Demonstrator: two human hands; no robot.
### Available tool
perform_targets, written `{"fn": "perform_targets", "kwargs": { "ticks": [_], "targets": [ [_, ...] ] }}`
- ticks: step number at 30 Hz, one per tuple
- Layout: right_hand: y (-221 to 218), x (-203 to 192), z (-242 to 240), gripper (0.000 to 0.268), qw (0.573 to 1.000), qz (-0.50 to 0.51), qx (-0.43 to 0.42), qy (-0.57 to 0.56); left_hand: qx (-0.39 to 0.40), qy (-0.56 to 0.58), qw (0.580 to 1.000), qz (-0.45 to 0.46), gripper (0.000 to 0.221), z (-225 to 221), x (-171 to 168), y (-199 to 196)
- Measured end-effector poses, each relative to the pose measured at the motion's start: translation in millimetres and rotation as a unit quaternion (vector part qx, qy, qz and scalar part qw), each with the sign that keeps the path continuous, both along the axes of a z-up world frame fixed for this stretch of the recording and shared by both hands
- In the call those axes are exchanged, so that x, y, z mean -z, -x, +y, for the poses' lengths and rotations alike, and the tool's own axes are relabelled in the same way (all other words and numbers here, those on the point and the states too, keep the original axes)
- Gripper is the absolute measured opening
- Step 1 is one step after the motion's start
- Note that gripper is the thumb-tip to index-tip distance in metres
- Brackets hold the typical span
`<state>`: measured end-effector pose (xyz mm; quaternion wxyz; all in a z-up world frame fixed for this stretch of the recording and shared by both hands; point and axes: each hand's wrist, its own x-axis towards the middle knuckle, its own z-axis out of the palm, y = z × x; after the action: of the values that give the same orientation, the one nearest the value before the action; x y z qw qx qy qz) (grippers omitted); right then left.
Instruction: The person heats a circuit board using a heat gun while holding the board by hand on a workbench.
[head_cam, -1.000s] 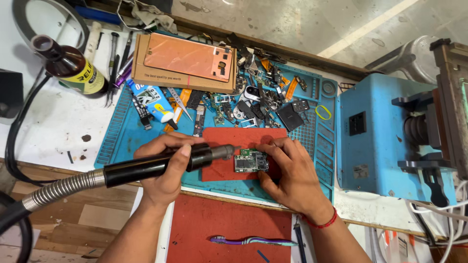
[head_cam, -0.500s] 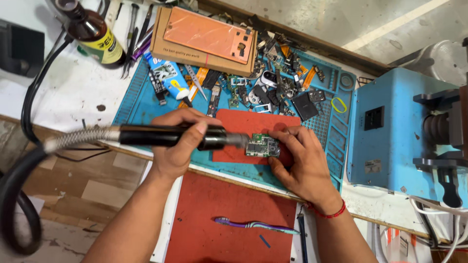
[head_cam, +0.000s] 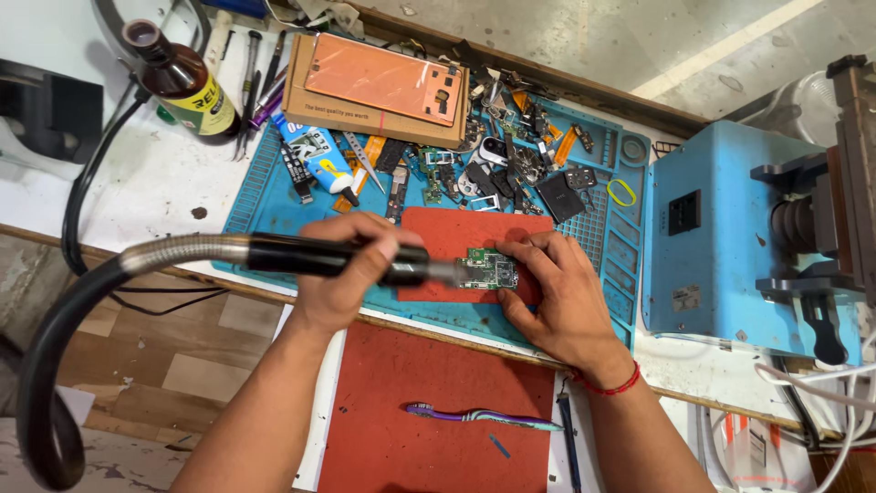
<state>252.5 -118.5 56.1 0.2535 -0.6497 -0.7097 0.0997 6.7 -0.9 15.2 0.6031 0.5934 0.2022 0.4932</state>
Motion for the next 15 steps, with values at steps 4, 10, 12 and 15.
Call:
{"fn": "perform_targets", "kwargs": {
  "ticks": [4,10,12,15],
  "targets": [
    [-1.1,0.9,-0.8,0.051,1.0,-0.002,-0.002,0.0,-0.055,-0.022,0.998,-0.001,0.019,-1.0,6.4,-5.4],
    [-1.8,1.4,0.7,0.05,1.0,-0.005,-0.006,-0.006,-0.04,-0.001,0.999,0.011,0.021,-3.4,5.6,-5.6],
    [-1.8,1.6,-0.2,0.05,1.0,-0.004,-0.006,-0.007,-0.033,0.015,0.999,-0.003,0.021,-3.2,6.4,-6.1],
    [-1.4,1.1,-0.3,0.05,1.0,0.001,-0.004,-0.003,-0.012,-0.022,1.0,0.006,0.021,0.2,4.9,-1.4]
  ]
}}
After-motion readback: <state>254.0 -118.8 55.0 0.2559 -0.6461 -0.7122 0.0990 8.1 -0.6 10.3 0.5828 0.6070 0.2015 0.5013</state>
